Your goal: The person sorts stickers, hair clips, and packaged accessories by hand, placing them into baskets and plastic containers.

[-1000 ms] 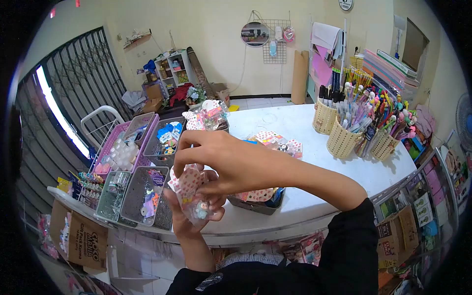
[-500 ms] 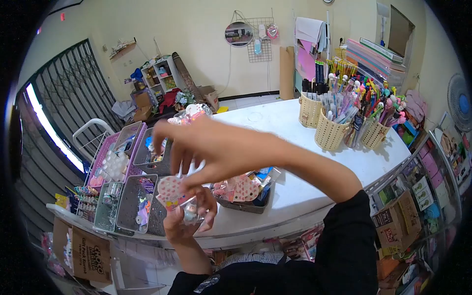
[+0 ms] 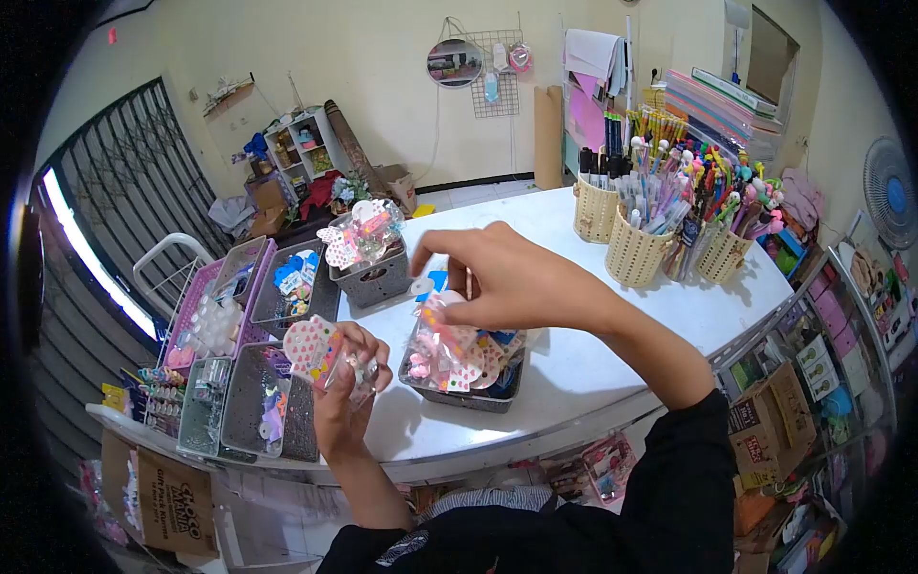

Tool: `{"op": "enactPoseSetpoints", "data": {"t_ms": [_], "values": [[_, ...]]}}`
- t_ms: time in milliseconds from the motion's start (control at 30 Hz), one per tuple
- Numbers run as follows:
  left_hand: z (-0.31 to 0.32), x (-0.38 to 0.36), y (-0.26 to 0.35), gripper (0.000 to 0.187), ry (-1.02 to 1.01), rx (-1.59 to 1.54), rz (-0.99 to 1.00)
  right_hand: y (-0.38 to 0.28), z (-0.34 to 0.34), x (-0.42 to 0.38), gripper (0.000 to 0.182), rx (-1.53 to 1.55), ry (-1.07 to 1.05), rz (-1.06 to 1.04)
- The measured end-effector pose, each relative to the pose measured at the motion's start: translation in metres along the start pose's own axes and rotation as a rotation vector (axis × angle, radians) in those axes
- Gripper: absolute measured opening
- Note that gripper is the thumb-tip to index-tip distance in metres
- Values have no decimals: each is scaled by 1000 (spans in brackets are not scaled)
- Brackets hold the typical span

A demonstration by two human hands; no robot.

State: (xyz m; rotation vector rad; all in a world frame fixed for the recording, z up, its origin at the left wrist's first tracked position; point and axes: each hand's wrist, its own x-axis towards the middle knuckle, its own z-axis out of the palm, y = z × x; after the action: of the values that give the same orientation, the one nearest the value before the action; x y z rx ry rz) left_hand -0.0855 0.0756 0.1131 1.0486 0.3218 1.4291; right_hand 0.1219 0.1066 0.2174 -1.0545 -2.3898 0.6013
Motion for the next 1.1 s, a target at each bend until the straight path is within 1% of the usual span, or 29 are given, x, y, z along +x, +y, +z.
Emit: {"op": "enactPoseSetpoints", "data": {"t_ms": [33, 67, 133, 167, 200, 233, 267, 300, 367, 400, 433, 467, 500, 567, 600, 633, 667, 700, 767, 800, 933, 1000, 1033, 1100], "values": [[1, 0, -2, 41, 50, 38, 64, -6, 0, 3, 34, 86, 30, -35], [3, 0, -3, 41, 49, 37, 63, -12, 0, 5, 28, 172, 61, -70], [5, -1, -5, 58, 105, 103, 166, -30, 4, 12, 25, 204, 79, -76], [6, -2, -6, 58, 105, 104, 163, -37, 9, 16, 22, 236, 97, -84], [8, -3, -7, 68, 113, 181, 200, -41, 15, 21, 22, 238, 97, -84], [10, -3, -7, 78, 121, 257, 237, -44, 22, 25, 21, 304, 86, -125], [9, -4, -8, 91, 44, 263, 248, -47, 27, 29, 20, 371, 74, -166], [9, -7, -6, 95, 1, 425, 222, -50, 30, 31, 20, 373, 73, -167], [24, -2, -8, 92, 115, 444, 278, -56, 34, 34, 21, 331, 18, -240], [29, -2, -5, 92, 120, 445, 277, -56, 35, 35, 26, 398, -38, -195], [34, -2, -1, 82, 152, 310, 226, -54, 34, 33, 26, 399, -41, -196], [35, -2, 1, 71, 184, 175, 176, -48, 32, 29, 27, 471, 2, -265], [29, -4, 3, 71, 188, 176, 179, -42, 28, 23, 28, 544, 44, -333], [8, -9, 6, 51, 71, -6, -14, -20, 9, 6, 32, 140, -43, -588], [4, -5, 8, 41, 13, -124, -61, -12, 3, -3, 34, 25, -135, -587], [-1, -4, 10, 41, 19, -128, -52, -5, 0, -11, 37, -90, -228, -584], [-5, -4, 10, 41, -62, -210, -108, -1, 1, -17, 41, -167, -259, -522], [-9, -3, 10, 41, -145, -290, -167, 2, 4, -17, 41, -166, -263, -523], [-13, -2, 7, 41, -177, -284, -180, 8, 9, -18, 40, -272, -268, -448], [-13, -2, 6, 41, -198, -324, -189, 9, 9, -17, 37, -266, -276, -449], [-15, 0, 7, 39, -255, -404, -230, 14, 7, -16, 37, -225, -288, -493], [-16, 0, 7, 39, -246, -408, -225, 15, 10, -16, 38, -133, -206, -422], [-16, 1, 7, 40, -239, -411, -219, 14, 10, -15, 38, -134, -208, -422], [-16, 0, 8, 42, -235, -421, -222, 11, 11, -13, 35, -87, -236, -357]]}}
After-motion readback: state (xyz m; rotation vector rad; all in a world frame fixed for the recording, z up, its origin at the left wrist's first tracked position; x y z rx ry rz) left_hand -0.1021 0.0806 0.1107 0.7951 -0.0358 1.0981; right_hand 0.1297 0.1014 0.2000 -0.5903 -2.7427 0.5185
